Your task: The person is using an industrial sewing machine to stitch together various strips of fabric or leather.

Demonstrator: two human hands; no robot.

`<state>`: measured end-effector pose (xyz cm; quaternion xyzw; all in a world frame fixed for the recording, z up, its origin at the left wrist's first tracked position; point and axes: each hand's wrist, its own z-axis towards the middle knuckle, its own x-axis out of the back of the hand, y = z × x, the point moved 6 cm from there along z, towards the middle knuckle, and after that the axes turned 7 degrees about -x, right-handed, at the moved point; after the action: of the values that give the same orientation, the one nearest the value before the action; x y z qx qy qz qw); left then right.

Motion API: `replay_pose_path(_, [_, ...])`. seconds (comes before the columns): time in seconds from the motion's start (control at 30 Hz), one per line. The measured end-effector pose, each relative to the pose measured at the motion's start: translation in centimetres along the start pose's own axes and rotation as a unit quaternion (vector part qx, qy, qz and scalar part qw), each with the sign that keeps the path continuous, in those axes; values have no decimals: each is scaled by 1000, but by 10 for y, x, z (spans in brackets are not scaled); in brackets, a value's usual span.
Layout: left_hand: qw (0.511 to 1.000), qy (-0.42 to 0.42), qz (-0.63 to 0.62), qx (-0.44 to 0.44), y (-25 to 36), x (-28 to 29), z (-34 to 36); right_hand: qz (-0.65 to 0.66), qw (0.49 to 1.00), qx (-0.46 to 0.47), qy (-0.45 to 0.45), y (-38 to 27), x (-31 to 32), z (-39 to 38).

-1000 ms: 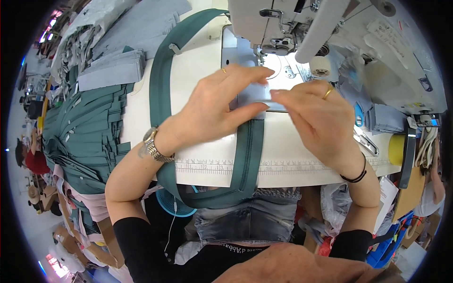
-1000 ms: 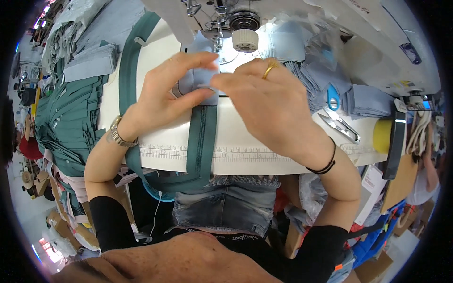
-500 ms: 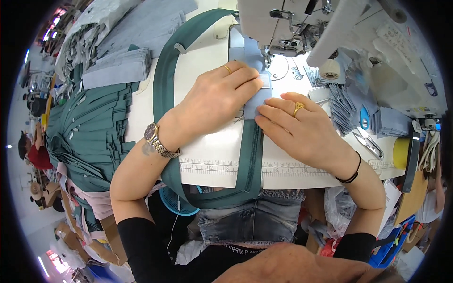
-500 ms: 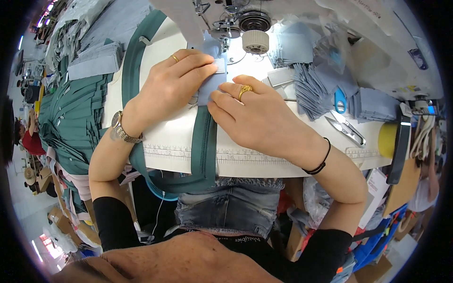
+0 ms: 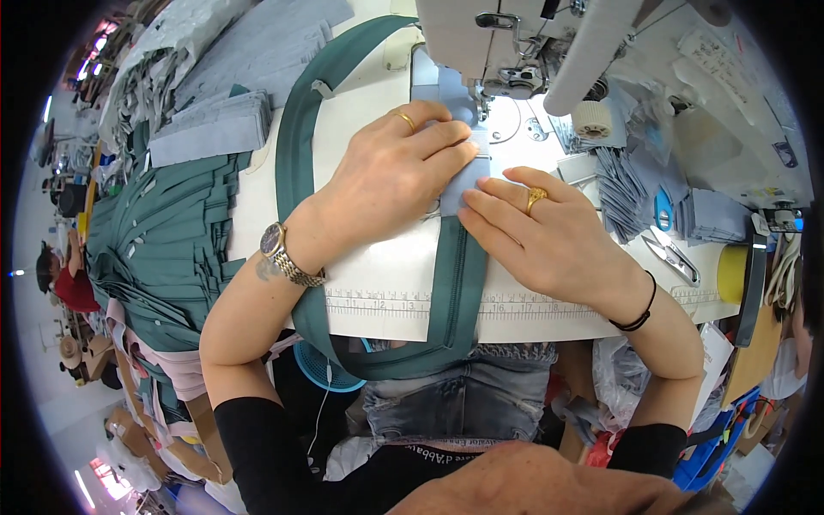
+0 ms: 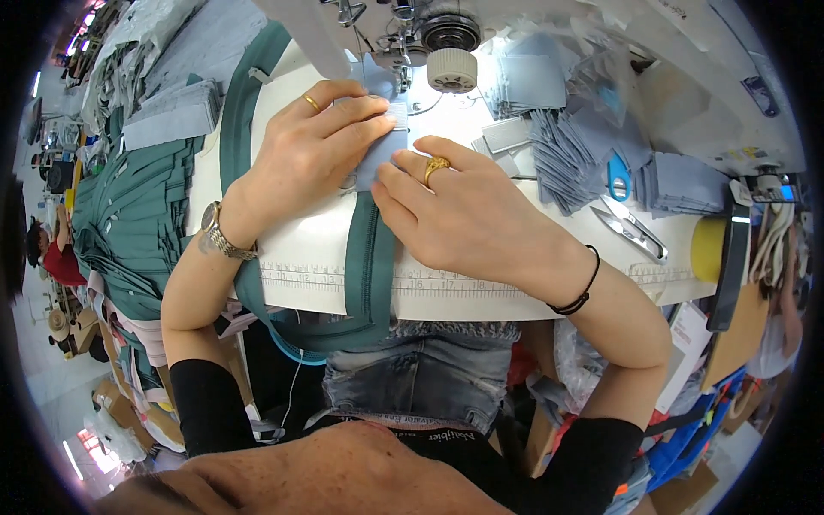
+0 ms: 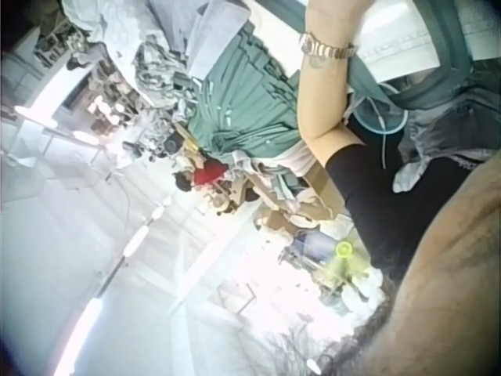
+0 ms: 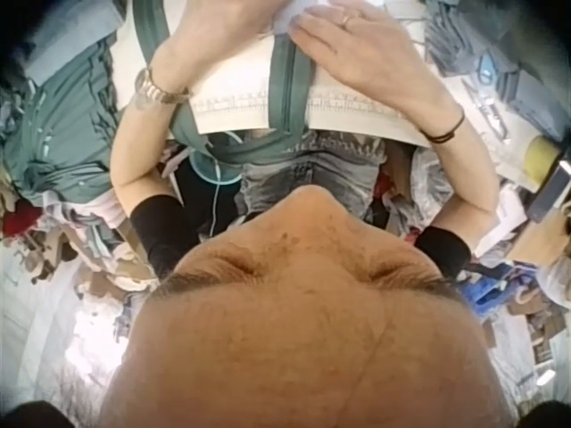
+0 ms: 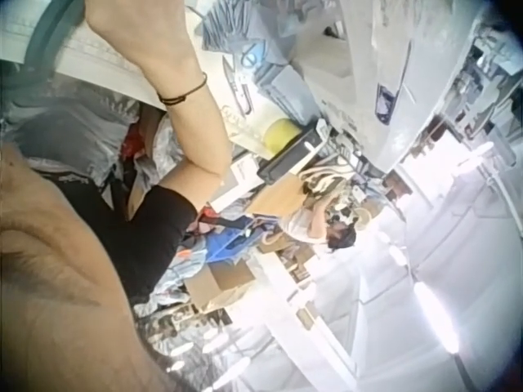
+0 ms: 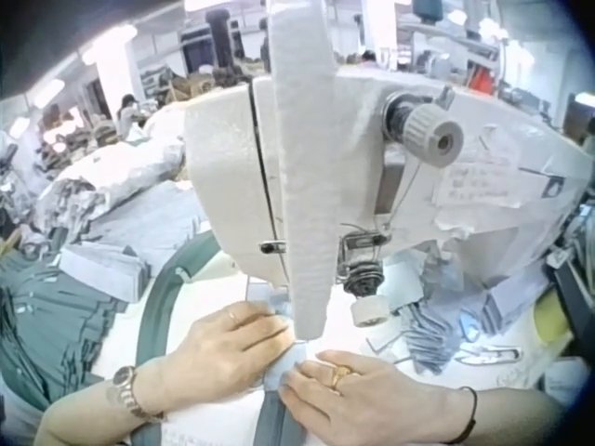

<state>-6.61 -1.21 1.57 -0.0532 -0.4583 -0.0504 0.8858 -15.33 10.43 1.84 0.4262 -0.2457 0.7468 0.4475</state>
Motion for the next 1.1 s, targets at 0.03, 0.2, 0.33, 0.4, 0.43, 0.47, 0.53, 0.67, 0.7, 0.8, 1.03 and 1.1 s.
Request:
replay_pose_path(0.03, [1000, -4, -3, 7, 1, 0, 0, 1, 1000, 1, 1, -1, -1, 0])
replay_pose_path(0.2, [999, -35, -18, 20, 1, 5, 0, -9, 1000, -11, 0, -2, -4, 0])
replay_pose_path(0.33, [998, -52, -14, 34, -3, 2, 0, -9, 999, -35, -13, 2, -7, -3])
replay_pose_path(0.4, [998, -53, -15, 37, -6, -1, 1, 3, 996, -81, -21, 10, -9, -4])
replay_pose_path(0.43, [997, -55, -13, 44, -8, -2, 2, 2, 996, -83, -22, 11, -9, -4])
replay_pose_path(0.47, [997, -56, -12, 51, -11, -3, 3, 20, 994, -103, -31, 15, -11, -4])
replay_pose_path(0.53, [997, -53, -6, 58, -18, -6, 2, 36, 991, -122, -41, 18, -14, -2])
replay_pose_path(0.67, [992, -77, 32, 98, -25, -16, -4, 48, 988, -140, -47, 23, -18, 1])
replay_pose_path(0.7, [989, -89, 53, 109, -27, -18, -6, 54, 987, -141, -48, 24, -19, 2])
replay_pose_path(0.8, [991, -62, 47, 109, -29, -16, -8, 52, 986, -152, -54, 24, -20, 3])
replay_pose_path(1.03, [995, -55, -11, 87, -24, -14, -7, 47, 984, -158, -73, 26, -19, 1])
replay_pose_path(1.1, [993, -61, 5, 98, -24, -18, -5, 37, 984, -158, -78, 27, -17, 1])
